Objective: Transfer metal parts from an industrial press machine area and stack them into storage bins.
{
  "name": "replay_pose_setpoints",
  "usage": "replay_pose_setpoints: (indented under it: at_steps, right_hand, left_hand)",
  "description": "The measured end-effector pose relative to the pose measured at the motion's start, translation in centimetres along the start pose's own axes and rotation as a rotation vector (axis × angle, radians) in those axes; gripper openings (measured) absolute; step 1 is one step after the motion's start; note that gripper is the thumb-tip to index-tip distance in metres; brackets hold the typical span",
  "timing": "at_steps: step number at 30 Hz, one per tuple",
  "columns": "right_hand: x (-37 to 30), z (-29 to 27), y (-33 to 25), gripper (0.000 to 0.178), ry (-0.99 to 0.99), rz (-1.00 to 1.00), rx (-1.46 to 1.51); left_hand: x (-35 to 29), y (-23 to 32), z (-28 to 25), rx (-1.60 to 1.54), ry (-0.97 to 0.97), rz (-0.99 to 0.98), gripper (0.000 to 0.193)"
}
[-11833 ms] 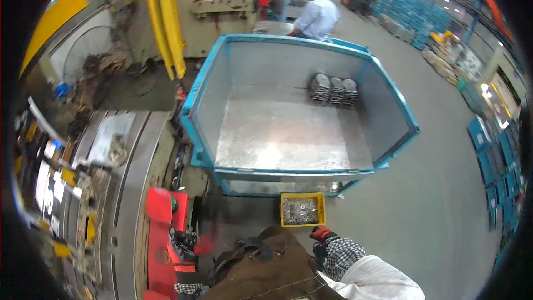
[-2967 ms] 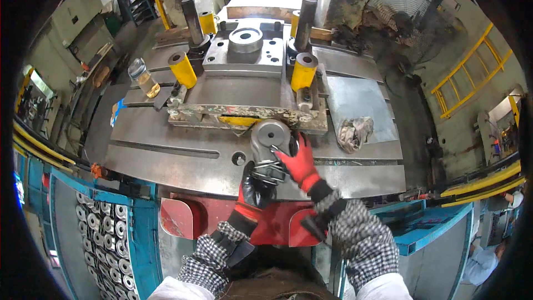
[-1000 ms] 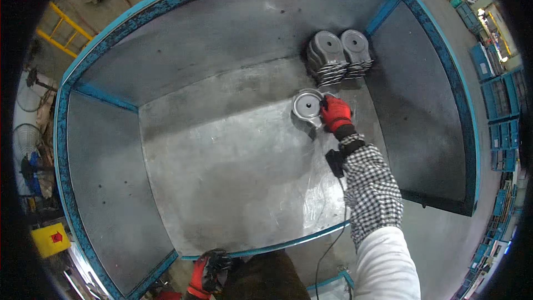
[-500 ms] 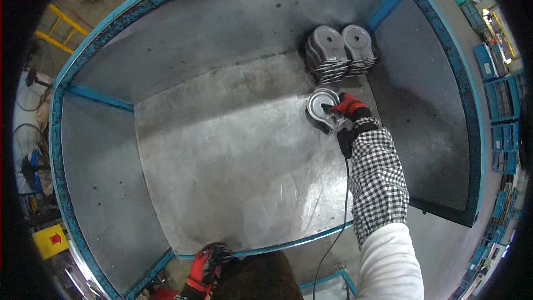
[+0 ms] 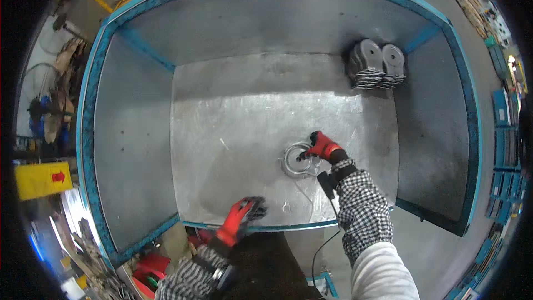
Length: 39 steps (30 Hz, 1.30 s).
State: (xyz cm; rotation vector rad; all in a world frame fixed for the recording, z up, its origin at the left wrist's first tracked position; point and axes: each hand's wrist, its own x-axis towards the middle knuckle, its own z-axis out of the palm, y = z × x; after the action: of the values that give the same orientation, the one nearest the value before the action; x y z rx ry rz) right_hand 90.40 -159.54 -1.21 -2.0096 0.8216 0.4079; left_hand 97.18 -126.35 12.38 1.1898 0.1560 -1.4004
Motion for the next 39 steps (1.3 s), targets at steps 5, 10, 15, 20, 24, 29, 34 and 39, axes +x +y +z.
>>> replay_pose_setpoints:
  at_steps: [5,10,15,20,24,29,34,39]
  right_hand:
    - [-3.5,7.2,-3.0,0.060,-0.080,-0.117,0.180]
    - [-6.8,10.8,-4.8,0.056,-0.100,0.066,0.501]
    - [-7.0,12.3,-1.5,0.038,-0.260,-0.019,0.842]
    - [-9.7,15.3,-6.0,0.037,-0.682,-0.206,1.131]
    - [-14.6,17.3,-10.9,0.056,-0.264,-0.308,0.880]
    - [-14.1,23.7,-10.3,0.054,-0.167,-0.500,0.771]
    - [-15.7,23.8,-11.5,0.048,-0.428,-0.349,1.296]
    - [-17.6,25.4,-12.4,0.050,-0.251,-0.223,0.861]
  left_hand:
    - [7.1,-4.3,0.8,-0.347,-0.049,0.027,0.034]
    - [8.7,-5.2,-1.1,-0.487,0.022,0.034,0.027]
    - [8.3,-4.6,0.7,-0.281,0.246,0.022,0.022]
    - [8.0,-8.8,-6.2,0.290,0.446,0.649,0.042]
    - [3.0,-7.2,-4.0,0.336,0.730,0.336,0.047]
    - [1.0,-8.4,-7.0,0.378,0.981,0.341,0.062]
    - [-2.8,-6.4,-6.3,0.533,0.894,0.319,0.063]
    - [-3.6,-13.3,-13.5,0.327,0.852,0.410,0.070]
